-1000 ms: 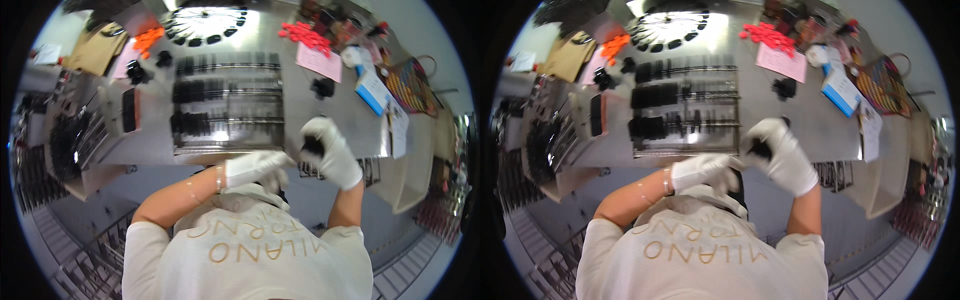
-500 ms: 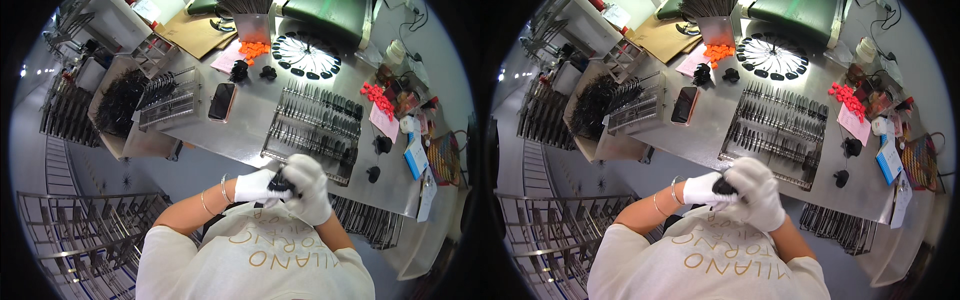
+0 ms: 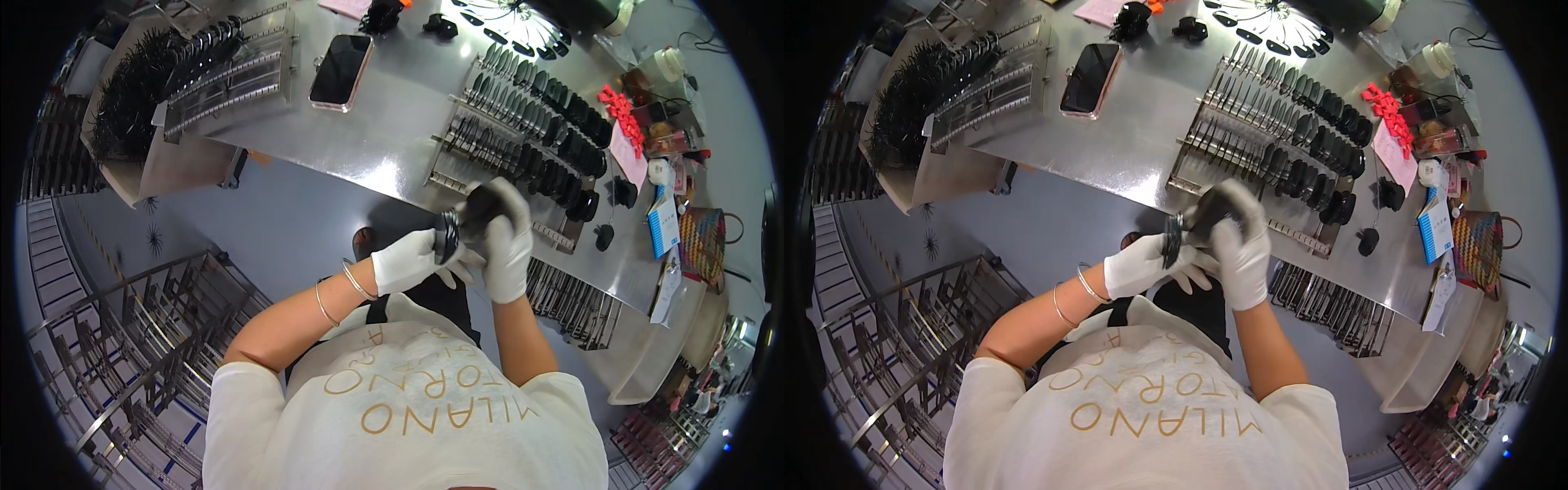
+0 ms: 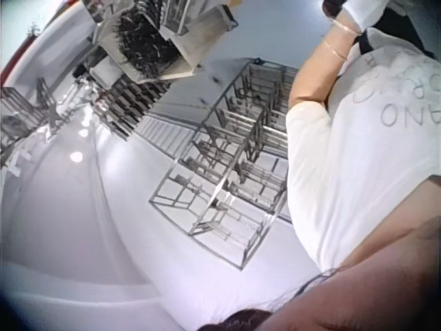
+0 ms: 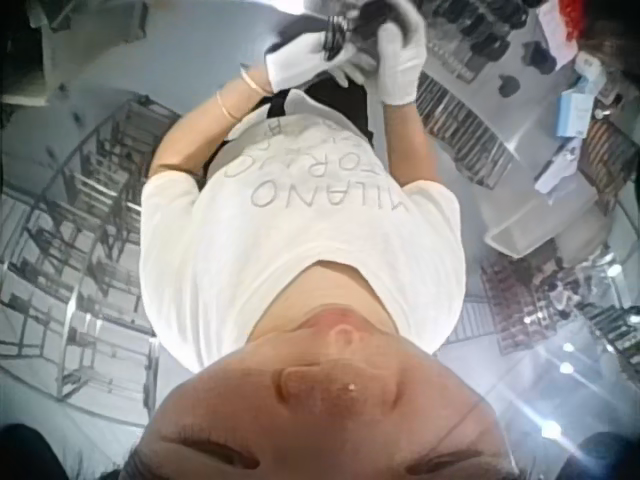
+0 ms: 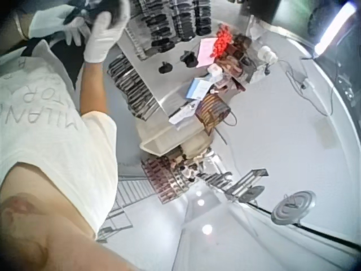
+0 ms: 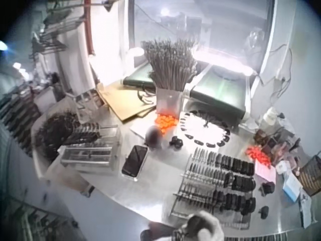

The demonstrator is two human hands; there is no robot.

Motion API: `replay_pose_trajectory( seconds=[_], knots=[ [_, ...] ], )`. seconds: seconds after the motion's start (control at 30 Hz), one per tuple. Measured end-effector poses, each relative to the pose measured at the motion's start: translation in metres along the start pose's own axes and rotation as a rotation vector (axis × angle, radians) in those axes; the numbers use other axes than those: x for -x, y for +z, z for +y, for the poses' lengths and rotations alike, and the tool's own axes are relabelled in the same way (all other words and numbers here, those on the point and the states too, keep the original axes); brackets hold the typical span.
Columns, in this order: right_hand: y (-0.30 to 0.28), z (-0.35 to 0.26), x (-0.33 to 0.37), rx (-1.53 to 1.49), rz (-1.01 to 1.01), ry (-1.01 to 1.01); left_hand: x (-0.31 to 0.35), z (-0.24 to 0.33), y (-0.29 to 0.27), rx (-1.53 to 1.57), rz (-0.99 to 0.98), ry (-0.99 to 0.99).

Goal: The person repeatedly picks up black plastic components and inserts them into a metal rack on a stainless steel table. They handle the components one at a time, aligning them in rows within the rack.

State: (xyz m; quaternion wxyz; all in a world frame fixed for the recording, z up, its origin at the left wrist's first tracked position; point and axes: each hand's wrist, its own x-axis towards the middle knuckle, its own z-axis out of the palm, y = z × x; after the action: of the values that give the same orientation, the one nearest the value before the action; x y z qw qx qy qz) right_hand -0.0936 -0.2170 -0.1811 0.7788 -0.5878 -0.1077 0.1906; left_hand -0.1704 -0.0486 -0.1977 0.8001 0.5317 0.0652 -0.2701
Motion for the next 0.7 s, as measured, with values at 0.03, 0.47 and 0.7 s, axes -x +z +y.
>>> replay_pose_trajectory(
  seconds=[0.03,0.47,0.7],
  knots=[
    [0.0,0.005,-0.009,-0.144,0.113,0.002,-0.001,-0.006,0.004,0.127,0.072,0.005],
    [-0.012,0.018,-0.037,0.837,-0.194,-0.627,-0.044,-0.035,-0.047,0.499,0.824,0.309],
    [-0.11,0.012,-0.007,0.931,-0.222,-0.514,0.03,-0.04,-0.086,0.36,0.842,0.24]
  ],
)
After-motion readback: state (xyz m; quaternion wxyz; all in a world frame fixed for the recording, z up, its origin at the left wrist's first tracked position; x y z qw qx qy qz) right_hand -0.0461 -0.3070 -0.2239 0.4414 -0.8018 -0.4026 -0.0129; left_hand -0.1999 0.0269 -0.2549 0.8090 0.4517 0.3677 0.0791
